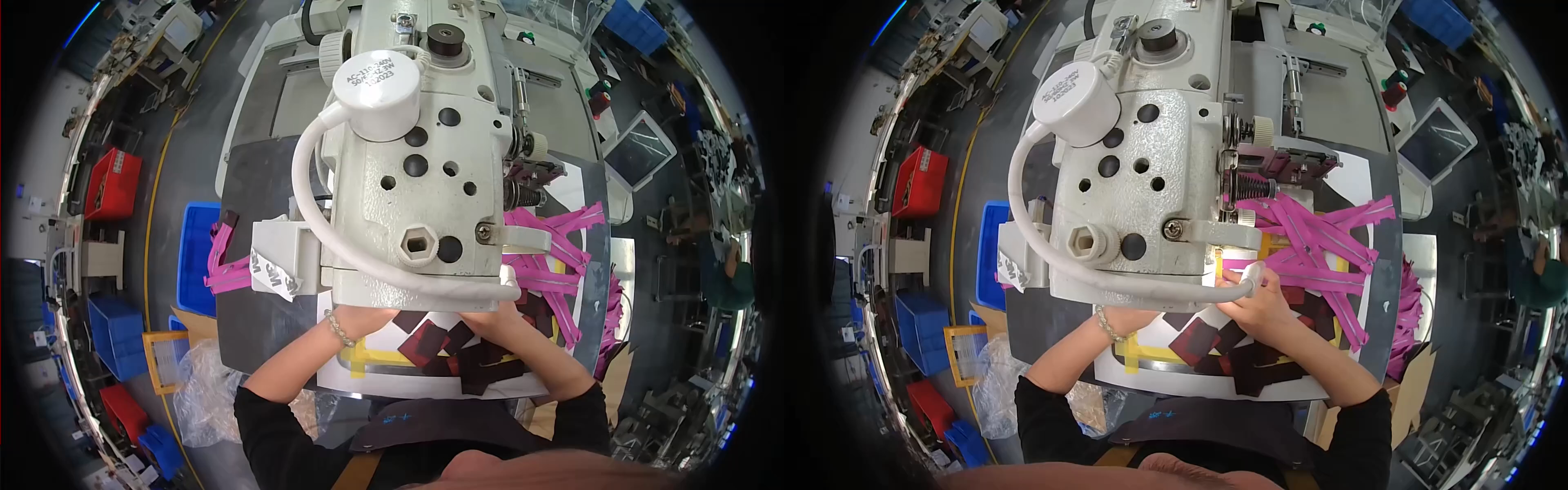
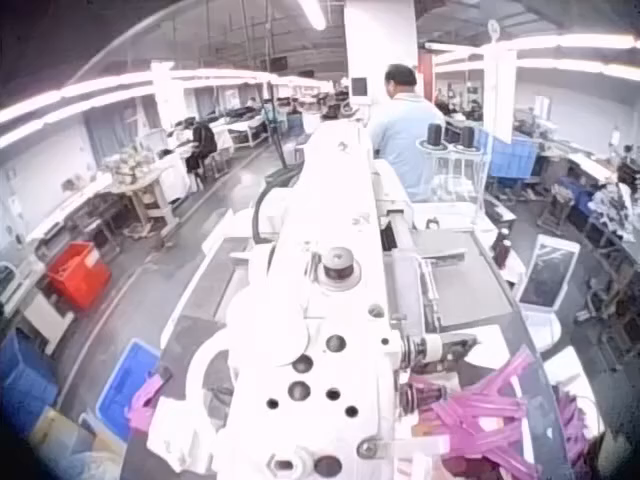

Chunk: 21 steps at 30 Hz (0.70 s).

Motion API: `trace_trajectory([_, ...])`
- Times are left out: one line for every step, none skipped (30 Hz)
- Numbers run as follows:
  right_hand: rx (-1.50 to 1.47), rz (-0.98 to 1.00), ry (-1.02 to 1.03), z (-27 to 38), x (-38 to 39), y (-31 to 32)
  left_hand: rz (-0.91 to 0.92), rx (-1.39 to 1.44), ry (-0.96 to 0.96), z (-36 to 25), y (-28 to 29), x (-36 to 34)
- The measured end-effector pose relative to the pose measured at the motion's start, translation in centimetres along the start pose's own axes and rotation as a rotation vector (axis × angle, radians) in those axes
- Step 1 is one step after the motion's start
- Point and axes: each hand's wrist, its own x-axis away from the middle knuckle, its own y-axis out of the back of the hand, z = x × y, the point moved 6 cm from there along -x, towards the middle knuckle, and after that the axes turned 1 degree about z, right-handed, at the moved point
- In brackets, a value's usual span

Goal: Sewing zipper tape onto leather panels using an industrial sewing machine.

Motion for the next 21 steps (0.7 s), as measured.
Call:
trace_trajectory([0.019, -0.004, 0.010, 0.1, 0.0, 0.1, -0.018, 0.024, -0.003, -0.1, 0.1, 0.0])
trace_trajectory([0.034, -0.018, 0.016, 0.2, 0.0, 0.3, -0.032, 0.035, -0.006, -0.2, 0.2, -0.1])
trace_trajectory([0.040, -0.016, 0.022, 0.5, -0.1, 0.0, -0.031, 0.014, -0.019, -0.2, 0.5, 0.1])
trace_trajectory([0.053, -0.016, 0.027, 0.5, -0.1, 0.0, -0.035, -0.011, -0.038, -0.4, 0.7, 0.0])
trace_trajectory([0.064, -0.027, 0.027, 0.4, -0.2, 0.2, -0.039, -0.036, -0.058, -0.6, 0.8, -0.1])
trace_trajectory([0.055, -0.012, 0.026, 0.4, -0.2, 0.1, -0.019, -0.068, -0.053, -0.7, 0.8, -0.1])
trace_trajectory([0.045, -0.006, 0.021, 0.3, -0.2, 0.2, 0.000, -0.101, -0.049, -0.8, 0.8, -0.2])
trace_trajectory([0.031, 0.005, 0.009, 0.2, -0.2, 0.1, 0.019, -0.123, -0.044, -0.8, 0.8, -0.3])
trace_trajectory([0.056, 0.013, 0.012, 0.3, -0.2, 0.1, 0.024, -0.146, -0.035, -0.9, 0.8, -0.3])
trace_trajectory([0.076, 0.023, 0.007, 0.4, -0.2, -0.1, 0.031, -0.162, -0.027, -0.9, 0.8, -0.4])
trace_trajectory([0.098, 0.017, -0.003, 0.4, -0.2, -0.1, 0.035, -0.177, -0.023, -0.9, 0.7, -0.5])
trace_trajectory([0.129, 0.034, 0.007, 0.6, -0.1, -0.2, 0.007, -0.167, -0.052, -1.2, 0.8, -0.6])
trace_trajectory([0.163, 0.036, 0.012, 0.7, 0.0, -0.2, -0.024, -0.154, -0.084, -1.5, 0.9, -0.8])
trace_trajectory([0.202, 0.018, 0.019, 0.9, 0.0, -0.1, -0.054, -0.141, -0.115, -1.7, 1.0, -0.9])
trace_trajectory([0.171, 0.027, 0.002, 0.9, 0.1, -0.1, -0.004, -0.069, -0.064, -1.4, 0.7, -1.1])
trace_trajectory([0.145, 0.016, -0.014, 1.0, 0.0, -0.1, 0.048, 0.002, -0.011, -1.0, 0.5, -1.2])
trace_trajectory([0.103, -0.006, -0.036, 1.0, -0.1, 0.0, 0.100, 0.070, 0.044, -0.7, 0.3, -1.3])
trace_trajectory([0.124, 0.002, -0.030, 1.1, -0.2, -0.1, 0.093, 0.071, 0.027, -0.8, 0.4, -1.4])
trace_trajectory([0.132, 0.003, -0.032, 1.1, -0.1, -0.1, 0.087, 0.073, 0.010, -1.0, 0.3, -1.6])
trace_trajectory([0.131, -0.008, -0.040, 1.2, -0.1, 0.0, 0.082, 0.078, -0.007, -1.1, 0.2, -1.6])
trace_trajectory([0.137, -0.001, -0.038, 1.3, -0.1, -0.1, 0.092, 0.101, -0.005, -1.0, 0.0, -1.7])
